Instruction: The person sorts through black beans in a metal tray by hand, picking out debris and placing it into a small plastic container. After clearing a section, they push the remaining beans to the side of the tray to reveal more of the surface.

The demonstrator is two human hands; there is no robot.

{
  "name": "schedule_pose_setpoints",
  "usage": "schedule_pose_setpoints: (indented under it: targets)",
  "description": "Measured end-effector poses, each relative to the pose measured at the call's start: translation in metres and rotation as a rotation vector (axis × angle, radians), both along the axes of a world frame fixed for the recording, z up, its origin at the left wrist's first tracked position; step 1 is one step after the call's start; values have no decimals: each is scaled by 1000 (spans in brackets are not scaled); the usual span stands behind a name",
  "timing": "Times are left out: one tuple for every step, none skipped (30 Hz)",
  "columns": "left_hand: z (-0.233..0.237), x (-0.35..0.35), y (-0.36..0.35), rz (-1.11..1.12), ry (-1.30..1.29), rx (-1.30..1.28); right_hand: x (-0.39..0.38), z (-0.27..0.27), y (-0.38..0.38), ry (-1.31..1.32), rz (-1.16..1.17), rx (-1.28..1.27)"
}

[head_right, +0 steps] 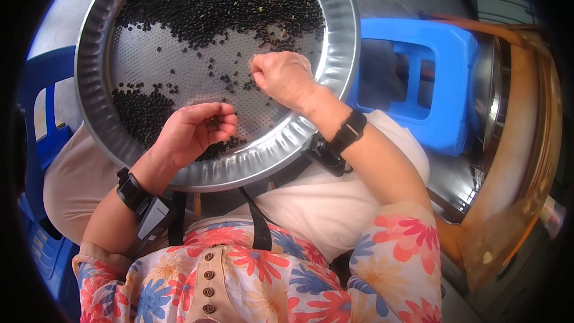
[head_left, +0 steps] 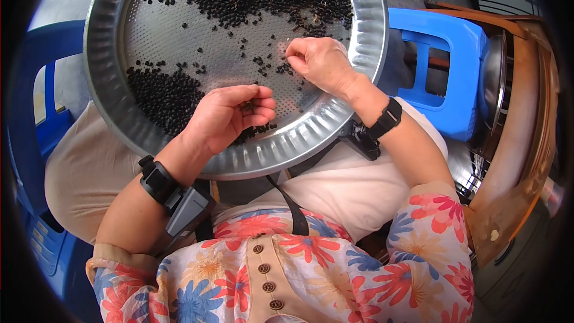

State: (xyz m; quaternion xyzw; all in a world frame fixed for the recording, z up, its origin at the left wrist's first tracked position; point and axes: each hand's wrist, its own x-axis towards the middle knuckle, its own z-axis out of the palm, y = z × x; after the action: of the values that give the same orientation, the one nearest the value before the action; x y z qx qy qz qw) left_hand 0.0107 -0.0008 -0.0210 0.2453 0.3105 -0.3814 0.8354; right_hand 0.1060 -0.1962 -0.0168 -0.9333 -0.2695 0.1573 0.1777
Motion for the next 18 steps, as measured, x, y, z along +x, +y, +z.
schedule_pose_setpoints:
  targets:
    - [0,0,0,-1,1,5,-1,0,1,74,16,19]
    - [0,0,-1,0,2,4,0,-2,1,-7,-16,60]
    - [0,0,-1,-1,1,2,2,-4,1,-6,-16,60]
    - [-1,0,0,-1,-1,1,6,-4,2,-87,-4,65]
    - [-1,-1,-1,-2,-1,1,9,-4,2,-167,6,71]
    - [-1,-1,-1,-1,-1,-5,10,-5,2,-187,27,44]
    - [-2,-1,-1,0,-2,-13,11,-6,3,-188,25,43]
    - [-2,-1,-1,-1,-2,-14,12,-7,4,-192,49,-8]
    - [-2,-1,0,-3,-5,-10,13,-7,5,-196,75,-58]
    - [-1,-1,0,-3,-9,-5,13,-7,6,-196,77,-57]
    - [-1,-2,1,0,-8,-5,14,-8,7,-188,75,-85]
    - [-1,-1,1,0,-11,-4,14,-9,7,-180,74,-112]
    - [-2,-1,1,0,-14,-5,13,-9,7,-180,76,-111]
    - [-2,-1,2,2,-14,-5,11,-7,7,-131,57,-80]
    - [-3,-2,2,5,-15,-3,8,-6,8,-81,38,-48]
    - [-4,-2,2,9,-16,-1,3,-4,10,-80,41,-47]
    - [-4,-2,2,14,-14,-1,-4,5,16,-15,43,22]
    - [-5,-2,2,25,-2,10,-13,11,22,50,46,91]
